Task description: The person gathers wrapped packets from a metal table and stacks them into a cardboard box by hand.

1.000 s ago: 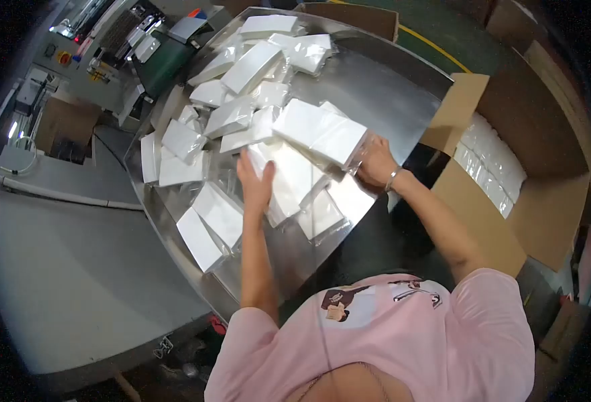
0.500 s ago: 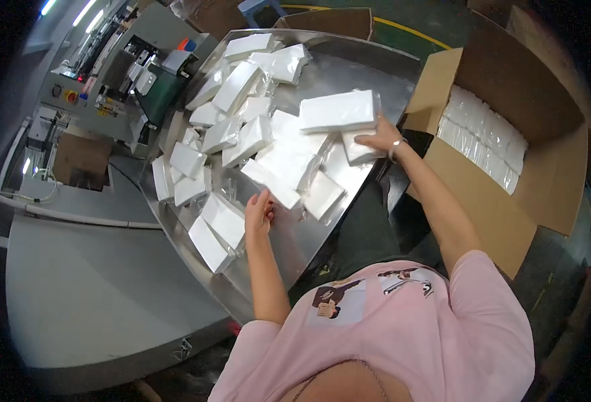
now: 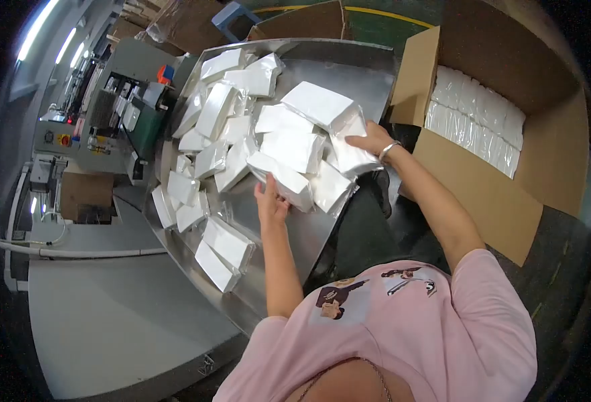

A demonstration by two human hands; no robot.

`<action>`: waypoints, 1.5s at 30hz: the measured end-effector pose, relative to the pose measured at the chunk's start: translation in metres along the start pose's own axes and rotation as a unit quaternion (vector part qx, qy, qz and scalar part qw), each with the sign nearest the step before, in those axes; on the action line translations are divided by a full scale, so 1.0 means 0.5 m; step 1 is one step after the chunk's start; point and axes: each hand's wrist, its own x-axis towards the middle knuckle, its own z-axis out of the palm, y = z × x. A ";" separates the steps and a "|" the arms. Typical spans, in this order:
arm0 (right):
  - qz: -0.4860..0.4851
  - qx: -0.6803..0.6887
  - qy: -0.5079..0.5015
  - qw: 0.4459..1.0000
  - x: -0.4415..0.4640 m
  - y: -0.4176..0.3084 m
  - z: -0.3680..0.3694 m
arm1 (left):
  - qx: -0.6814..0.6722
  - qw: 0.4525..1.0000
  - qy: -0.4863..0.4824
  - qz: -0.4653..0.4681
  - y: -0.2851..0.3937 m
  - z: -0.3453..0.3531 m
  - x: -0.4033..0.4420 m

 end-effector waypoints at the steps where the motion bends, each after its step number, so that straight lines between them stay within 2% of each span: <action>1: -0.013 0.001 -0.013 1.000 -0.007 0.010 -0.025 | -0.022 1.000 0.008 -0.008 -0.004 0.009 0.003; 2: -0.026 0.002 -0.026 0.999 -0.015 0.023 -0.055 | -0.075 0.995 -0.040 -0.046 -0.005 0.004 0.008; 4: 0.063 0.015 -0.020 0.998 -0.018 0.068 -0.142 | -0.181 0.966 -0.132 -0.127 -0.012 -0.027 0.014; 5: 0.061 0.115 -0.008 0.991 -0.016 0.098 -0.189 | -0.207 0.961 -0.102 -0.149 0.003 -0.021 -0.011; 6: 0.058 0.215 0.006 0.975 -0.012 0.112 -0.225 | -0.236 0.950 -0.136 -0.154 0.008 -0.029 -0.021; 8: 0.048 0.310 0.046 0.948 -0.007 0.059 -0.285 | -0.283 0.936 -0.156 -0.142 0.016 -0.025 -0.032; 10: 0.036 0.333 0.030 0.942 0.018 -0.032 -0.293 | -0.248 0.949 -0.141 -0.136 0.036 0.018 -0.031; 14: -0.028 0.256 -0.082 0.963 0.179 -0.119 -0.188 | -0.177 0.971 -0.125 -0.101 0.059 0.088 0.023; 16: -0.059 0.138 -0.105 0.983 0.252 -0.117 -0.122 | -0.152 0.973 -0.151 -0.087 0.074 0.120 0.050; 17: -0.060 -0.021 -0.059 0.996 0.254 -0.141 -0.103 | -0.139 0.973 -0.167 -0.079 0.074 0.134 0.071; 18: -0.059 -0.179 -0.013 0.982 0.251 -0.163 -0.081 | -0.126 0.972 -0.182 -0.071 0.076 0.148 0.089; 19: -0.055 -0.157 -0.043 0.985 0.260 -0.167 -0.059 | -0.116 0.977 -0.159 -0.077 0.079 0.173 0.095; 22: -0.057 -0.079 0.019 0.995 0.262 -0.149 0.006 | -0.079 0.986 -0.143 -0.030 0.072 0.225 0.144; 23: -0.071 0.006 -0.011 0.997 0.244 -0.148 -0.002 | -0.035 0.998 -0.059 -0.012 0.074 0.249 0.139; 26: 0.032 0.057 -0.018 0.998 0.230 -0.135 -0.039 | -0.010 0.995 -0.083 0.045 0.065 0.230 0.141; 27: 0.011 0.048 0.042 0.998 0.232 -0.120 -0.052 | -0.032 0.991 -0.128 0.034 0.084 0.201 0.104; 29: -0.009 0.160 -0.030 0.987 0.261 -0.125 -0.091 | -0.136 0.960 -0.231 -0.080 0.095 0.112 0.062; 30: -0.016 0.218 -0.068 0.974 0.271 -0.133 -0.108 | -0.138 0.962 -0.206 -0.110 0.117 0.094 0.001; 31: -0.040 0.268 -0.160 0.949 0.275 -0.171 -0.111 | -0.153 0.963 -0.194 -0.111 0.110 0.063 -0.019; 32: -0.054 0.272 -0.196 0.940 0.299 -0.191 -0.092 | -0.131 0.966 -0.194 -0.109 0.106 0.046 -0.037; 34: -0.103 0.188 -0.238 0.947 0.324 -0.274 -0.029 | -0.087 0.972 -0.194 -0.100 0.094 0.032 -0.062; 37: -0.178 -0.092 -0.212 0.957 0.344 -0.361 0.078 | -0.053 0.960 -0.237 -0.140 0.045 0.058 -0.028; 38: -0.183 -0.202 -0.207 0.939 0.367 -0.364 0.126 | 0.117 0.963 -0.230 -0.082 -0.006 0.046 0.052; 39: -0.187 -0.309 -0.197 0.911 0.385 -0.365 0.160 | 0.180 0.958 -0.221 0.003 -0.017 0.084 0.048; 40: -0.196 -0.300 -0.208 0.910 0.394 -0.365 0.171 | 0.242 0.943 -0.213 0.087 -0.019 0.111 0.041; 42: -0.206 -0.291 -0.231 0.905 0.405 -0.340 0.162 | 0.265 0.933 -0.228 0.092 -0.013 0.107 0.040; 43: -0.167 -0.210 -0.342 0.901 0.413 -0.326 0.134 | 0.275 0.928 -0.236 0.091 -0.013 0.100 0.033; 45: -0.126 -0.219 -0.295 0.921 0.398 -0.286 0.066 | 0.254 0.944 -0.209 0.038 0.017 0.075 0.007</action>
